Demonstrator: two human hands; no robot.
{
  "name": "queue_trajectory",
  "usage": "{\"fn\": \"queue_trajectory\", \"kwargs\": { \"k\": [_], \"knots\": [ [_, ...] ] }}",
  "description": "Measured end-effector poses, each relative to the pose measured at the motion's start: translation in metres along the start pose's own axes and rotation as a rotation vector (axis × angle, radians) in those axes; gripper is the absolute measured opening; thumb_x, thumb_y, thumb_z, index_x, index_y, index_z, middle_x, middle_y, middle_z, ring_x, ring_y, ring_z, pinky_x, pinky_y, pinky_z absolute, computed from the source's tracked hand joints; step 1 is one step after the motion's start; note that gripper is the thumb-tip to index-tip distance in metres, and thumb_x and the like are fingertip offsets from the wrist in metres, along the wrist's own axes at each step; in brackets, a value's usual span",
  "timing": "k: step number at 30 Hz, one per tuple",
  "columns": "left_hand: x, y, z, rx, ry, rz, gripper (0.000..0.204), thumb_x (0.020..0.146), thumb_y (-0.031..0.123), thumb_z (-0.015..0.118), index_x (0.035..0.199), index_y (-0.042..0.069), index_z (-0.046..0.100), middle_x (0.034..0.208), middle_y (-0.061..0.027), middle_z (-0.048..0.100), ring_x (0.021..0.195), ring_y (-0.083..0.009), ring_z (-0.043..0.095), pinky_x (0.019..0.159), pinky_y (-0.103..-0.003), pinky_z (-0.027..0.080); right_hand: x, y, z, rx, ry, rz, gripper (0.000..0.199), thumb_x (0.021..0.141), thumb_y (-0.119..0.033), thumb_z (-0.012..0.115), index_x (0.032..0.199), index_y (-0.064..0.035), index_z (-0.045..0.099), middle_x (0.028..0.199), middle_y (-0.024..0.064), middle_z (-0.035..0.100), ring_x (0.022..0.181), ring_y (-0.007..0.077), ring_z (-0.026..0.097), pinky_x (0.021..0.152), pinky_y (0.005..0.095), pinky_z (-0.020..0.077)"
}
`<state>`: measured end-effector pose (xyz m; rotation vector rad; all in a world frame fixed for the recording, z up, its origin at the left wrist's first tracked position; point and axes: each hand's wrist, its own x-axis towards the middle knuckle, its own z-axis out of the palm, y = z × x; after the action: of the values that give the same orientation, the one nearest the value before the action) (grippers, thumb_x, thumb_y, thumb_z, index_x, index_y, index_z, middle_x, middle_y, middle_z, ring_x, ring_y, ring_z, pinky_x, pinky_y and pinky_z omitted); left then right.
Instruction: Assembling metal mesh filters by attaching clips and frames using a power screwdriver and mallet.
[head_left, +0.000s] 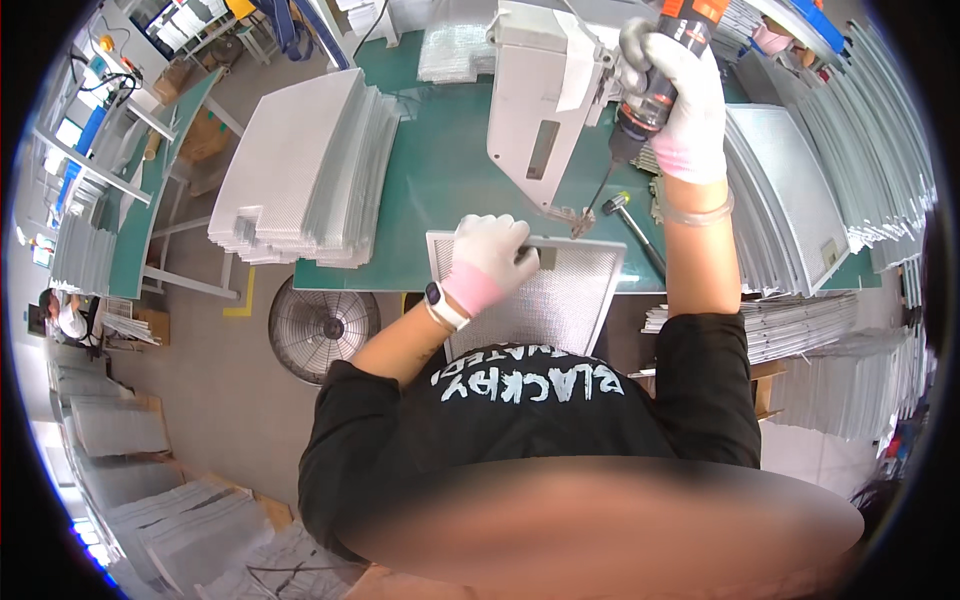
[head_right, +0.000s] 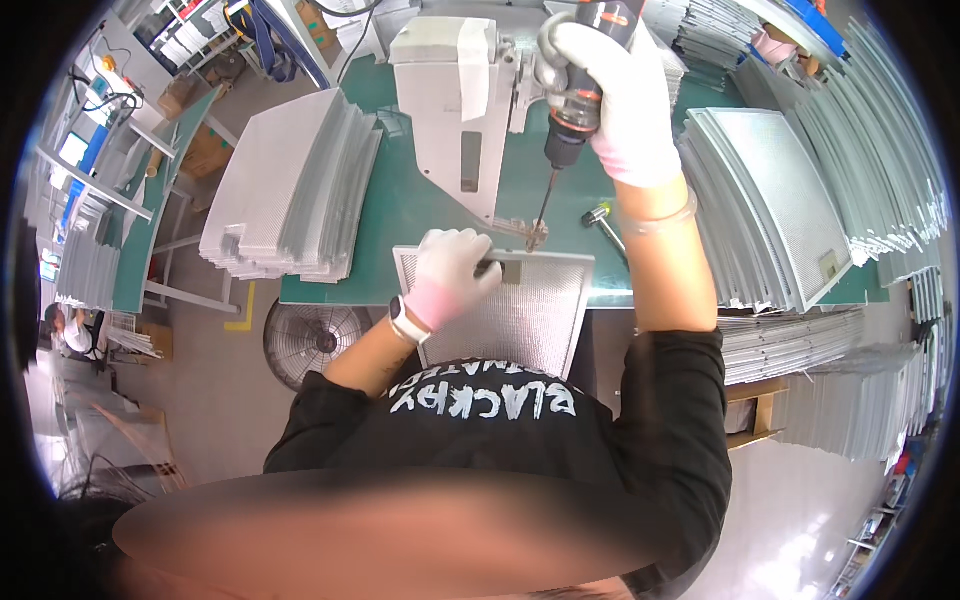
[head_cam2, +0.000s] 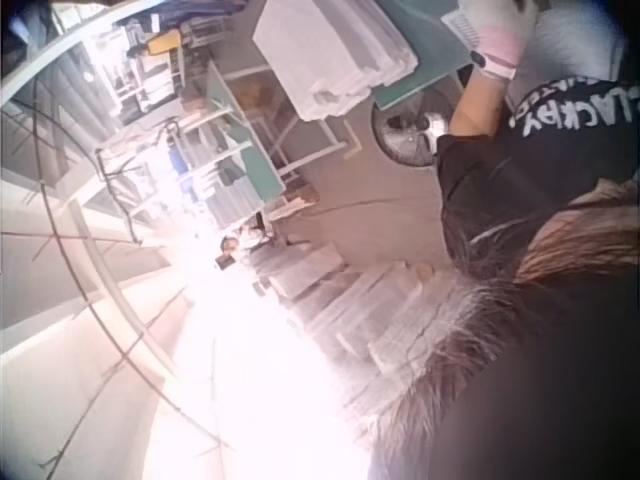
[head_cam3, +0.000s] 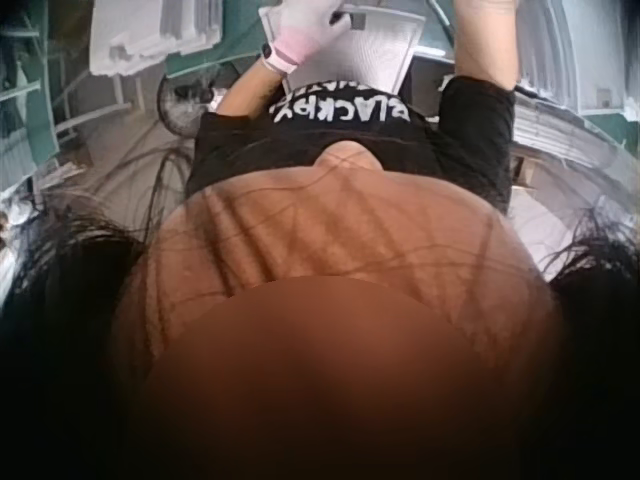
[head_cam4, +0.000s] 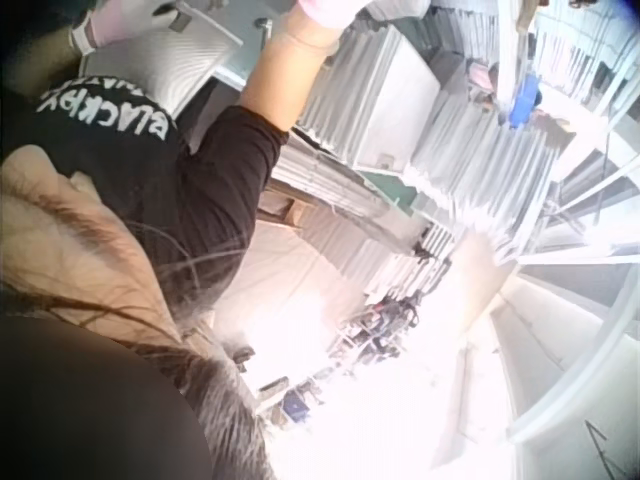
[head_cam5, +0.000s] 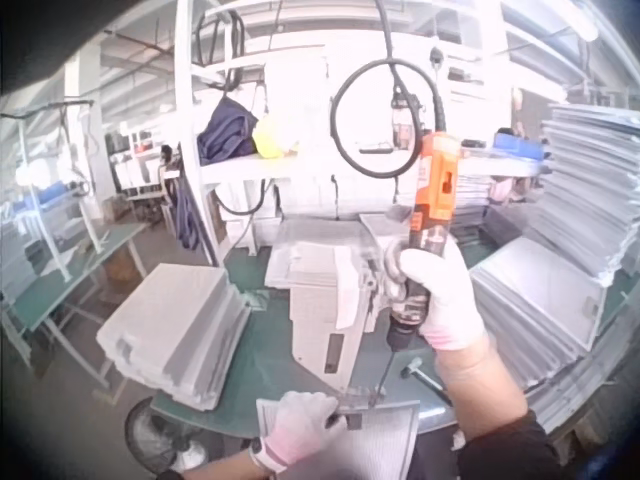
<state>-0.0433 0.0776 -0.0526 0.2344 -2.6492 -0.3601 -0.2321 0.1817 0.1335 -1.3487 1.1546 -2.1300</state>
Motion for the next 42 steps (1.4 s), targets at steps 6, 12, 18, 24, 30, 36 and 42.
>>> {"fn": "queue_trajectory", "kwargs": {
  "k": [6, 12, 18, 24, 30, 36, 42],
  "knots": [
    [-0.029, 0.035, -0.034, -0.087, 0.064, 0.043, 0.026, 0.066, 0.028, 0.077, 0.069, 0.009, 0.058, 0.069, -0.0064, 0.057, 0.063, -0.0269, 0.058, 0.058, -0.040, 0.043, -0.020, 0.015, 0.025, 0.108, 0.063, 0.030, 0.027, 0.087, -0.025, 0.061, 0.095, -0.0021, 0.049, 0.075, 0.0035, 0.048, 0.056, 0.0063, 0.046, 0.044, 0.0188, 0.0364],
    [-0.030, 0.040, -0.044, -0.191, 0.060, 0.037, 0.030, 0.062, 0.022, 0.079, 0.089, 0.010, 0.071, 0.085, -0.0043, 0.067, 0.075, -0.0266, 0.065, 0.065, -0.038, 0.050, -0.029, 0.015, 0.032, 0.185, 0.016, 0.097, 0.029, 0.088, -0.020, 0.059, 0.107, -0.0034, 0.045, 0.073, 0.0024, 0.044, 0.055, 0.0062, 0.046, 0.043, 0.0174, 0.0370],
    [-0.035, 0.037, -0.039, -0.203, 0.095, 0.084, 0.031, 0.070, 0.029, 0.075, 0.097, 0.016, 0.071, 0.074, -0.0039, 0.064, 0.063, -0.0242, 0.062, 0.057, -0.039, 0.048, -0.030, 0.016, 0.040, 0.201, 0.024, 0.084, 0.028, 0.087, -0.023, 0.060, 0.104, -0.0041, 0.047, 0.073, 0.0027, 0.046, 0.054, 0.0070, 0.046, 0.044, 0.0181, 0.0366],
    [-0.046, 0.041, -0.031, -0.241, 0.026, 0.034, 0.033, 0.070, 0.031, 0.076, 0.100, 0.018, 0.072, 0.076, -0.0032, 0.065, 0.059, -0.0267, 0.063, 0.054, -0.039, 0.050, -0.062, 0.035, 0.047, 0.247, -0.060, 0.241, 0.040, 0.085, -0.015, 0.063, 0.118, 0.0011, 0.049, 0.075, 0.0060, 0.058, 0.056, 0.0117, 0.053, 0.052, 0.0255, 0.0450],
    [-0.052, 0.040, -0.022, -0.258, 0.018, 0.057, 0.035, 0.071, 0.030, 0.077, 0.104, 0.021, 0.072, 0.086, -0.0006, 0.067, 0.081, -0.0217, 0.067, 0.072, -0.037, 0.053, -0.069, 0.039, 0.039, 0.287, -0.021, 0.305, 0.049, 0.079, -0.013, 0.064, 0.122, -0.0004, 0.044, 0.069, 0.0063, 0.053, 0.053, 0.0113, 0.051, 0.049, 0.0244, 0.0433],
    [-0.058, 0.037, -0.010, -0.274, 0.012, 0.125, 0.035, 0.072, 0.030, 0.077, 0.105, 0.022, 0.070, 0.102, 0.0010, 0.067, 0.094, -0.0184, 0.064, 0.080, -0.038, 0.051, -0.077, 0.052, 0.045, 0.418, -0.024, 0.206, 0.048, 0.072, -0.014, 0.066, 0.114, -0.0005, 0.047, 0.074, 0.0073, 0.055, 0.049, 0.0093, 0.047, 0.043, 0.0218, 0.0407],
    [-0.057, 0.038, -0.015, -0.316, -0.075, 0.096, 0.042, 0.078, 0.027, 0.076, 0.117, 0.015, 0.063, 0.086, -0.0010, 0.059, 0.082, -0.0192, 0.060, 0.085, -0.038, 0.048, -0.081, 0.061, 0.038, 0.476, -0.030, 0.269, 0.052, 0.070, -0.013, 0.066, 0.116, 0.0009, 0.047, 0.078, 0.0055, 0.057, 0.049, 0.0084, 0.048, 0.042, 0.0216, 0.0406]
  ]
}}
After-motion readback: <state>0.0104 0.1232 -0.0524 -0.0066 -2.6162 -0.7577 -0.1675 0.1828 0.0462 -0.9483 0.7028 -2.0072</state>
